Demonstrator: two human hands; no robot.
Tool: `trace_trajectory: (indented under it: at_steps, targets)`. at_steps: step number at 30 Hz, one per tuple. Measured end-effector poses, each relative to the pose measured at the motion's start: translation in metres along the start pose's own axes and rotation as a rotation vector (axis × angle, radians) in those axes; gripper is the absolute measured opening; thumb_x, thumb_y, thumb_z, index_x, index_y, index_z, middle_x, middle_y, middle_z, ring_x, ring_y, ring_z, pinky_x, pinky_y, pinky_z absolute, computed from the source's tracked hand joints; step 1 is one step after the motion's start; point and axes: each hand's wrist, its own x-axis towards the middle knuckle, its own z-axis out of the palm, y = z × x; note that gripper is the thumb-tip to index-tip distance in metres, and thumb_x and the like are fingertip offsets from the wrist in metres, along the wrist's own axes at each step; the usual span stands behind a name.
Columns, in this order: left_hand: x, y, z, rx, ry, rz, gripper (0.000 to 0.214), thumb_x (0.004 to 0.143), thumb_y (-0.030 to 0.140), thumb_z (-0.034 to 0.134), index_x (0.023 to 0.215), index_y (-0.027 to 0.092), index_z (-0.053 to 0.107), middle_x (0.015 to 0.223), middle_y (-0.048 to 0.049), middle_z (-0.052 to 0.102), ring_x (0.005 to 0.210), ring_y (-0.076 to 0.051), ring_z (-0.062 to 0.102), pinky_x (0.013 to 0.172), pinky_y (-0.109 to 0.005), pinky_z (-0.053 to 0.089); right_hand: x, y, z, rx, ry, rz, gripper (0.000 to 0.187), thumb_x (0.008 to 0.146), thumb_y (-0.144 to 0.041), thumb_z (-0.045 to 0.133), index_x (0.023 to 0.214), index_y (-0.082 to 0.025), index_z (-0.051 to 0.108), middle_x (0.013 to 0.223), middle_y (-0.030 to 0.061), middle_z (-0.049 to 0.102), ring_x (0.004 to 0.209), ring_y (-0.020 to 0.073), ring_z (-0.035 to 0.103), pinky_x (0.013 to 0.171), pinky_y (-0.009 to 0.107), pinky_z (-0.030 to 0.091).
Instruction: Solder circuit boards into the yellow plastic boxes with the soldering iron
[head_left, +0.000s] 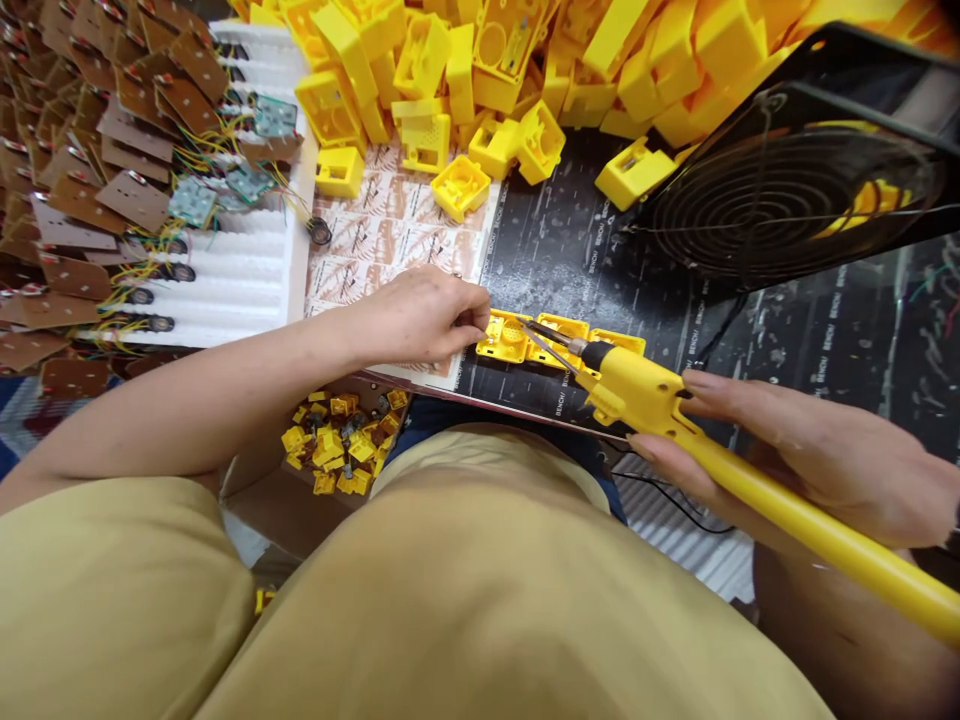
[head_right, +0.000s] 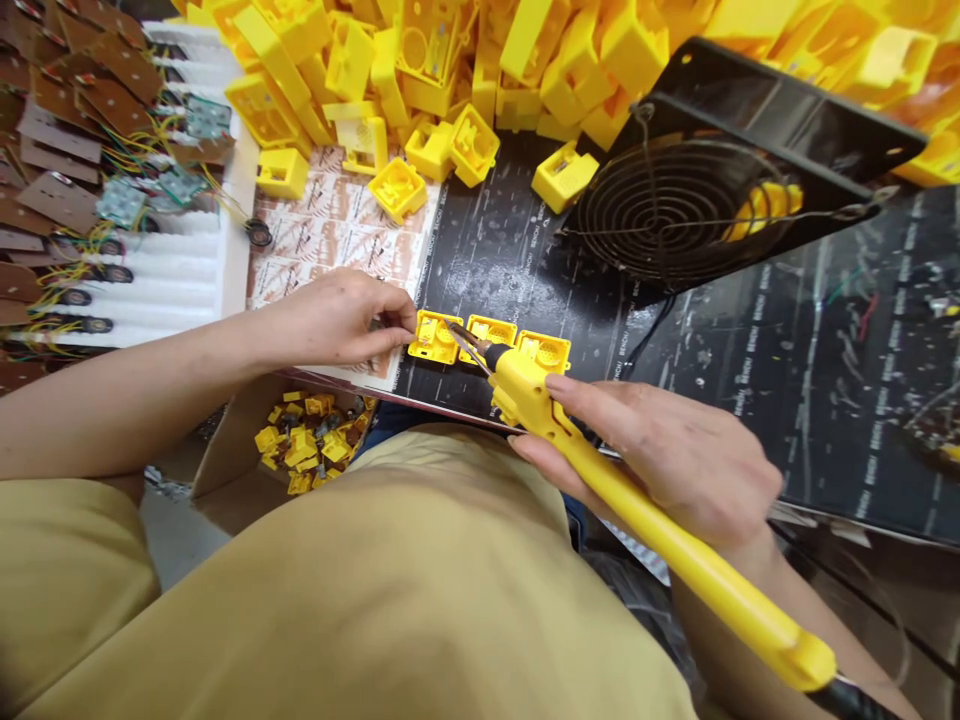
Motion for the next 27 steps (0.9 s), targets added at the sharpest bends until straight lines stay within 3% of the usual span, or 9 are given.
trace_trajectory:
  at_steps: [5,9,13,17,22,27]
  targets:
    - [0.006,0.008,-0.007,0.090,-0.049,0.027,0.008,0.083,0.019,0.069,0.080,0.023,0.075,0.072,0.0017,0.072,0.068,-0.016,0.064,0.073,-0.028,0.044,0.009,-0.001,-0.003,0.050,-0.032,-0.206,0.034,0.098,-0.040,0.074,0.129,-0.026,0.065,0.089,0.0007,0.079,0.079,0.0156,0.077,0.075,0.024,0.064]
    - [0.007,0.017,-0.012,0.230,-0.119,0.057,0.015,0.089,0.021,0.062,0.085,0.023,0.077,0.073,0.0003,0.073,0.071,-0.016,0.066,0.073,-0.028,0.043,0.010,-0.003,-0.005,0.038,-0.058,-0.149,0.024,0.103,-0.039,0.067,0.123,-0.024,0.066,0.090,0.0013,0.078,0.080,0.0152,0.077,0.076,0.024,0.063]
    - [0.007,0.026,-0.016,0.370,-0.230,0.045,0.024,0.096,0.021,0.054,0.096,0.019,0.078,0.087,-0.0048,0.078,0.086,-0.020,0.072,0.079,-0.030,0.045,0.008,-0.001,-0.009,0.043,-0.083,-0.154,0.024,0.104,-0.036,0.065,0.123,-0.021,0.064,0.089,0.0028,0.077,0.082,0.0123,0.075,0.081,0.021,0.061]
    - [0.008,0.029,-0.020,0.392,-0.254,0.009,0.023,0.096,0.021,0.054,0.099,0.018,0.077,0.093,-0.0050,0.078,0.091,-0.021,0.073,0.077,-0.029,0.045,0.007,0.003,-0.009,0.066,-0.043,-0.215,0.035,0.101,-0.030,0.070,0.133,-0.020,0.059,0.090,0.0033,0.076,0.084,0.0118,0.074,0.083,0.021,0.060]
    - [0.008,0.028,-0.024,0.366,-0.279,-0.040,0.021,0.095,0.019,0.055,0.097,0.019,0.076,0.083,-0.0019,0.076,0.082,-0.019,0.071,0.073,-0.027,0.042,0.009,0.004,-0.007,0.088,-0.006,-0.260,0.049,0.096,-0.022,0.075,0.141,-0.020,0.057,0.089,0.0024,0.075,0.084,0.0130,0.074,0.082,0.021,0.061]
    - [0.004,0.020,-0.019,0.287,-0.231,0.021,0.021,0.094,0.019,0.057,0.098,0.019,0.077,0.089,-0.0007,0.079,0.084,-0.018,0.072,0.085,-0.029,0.046,0.011,-0.003,-0.007,0.088,-0.017,-0.239,0.069,0.089,-0.013,0.080,0.151,-0.024,0.052,0.088,0.0001,0.076,0.081,0.0161,0.075,0.081,0.024,0.061]
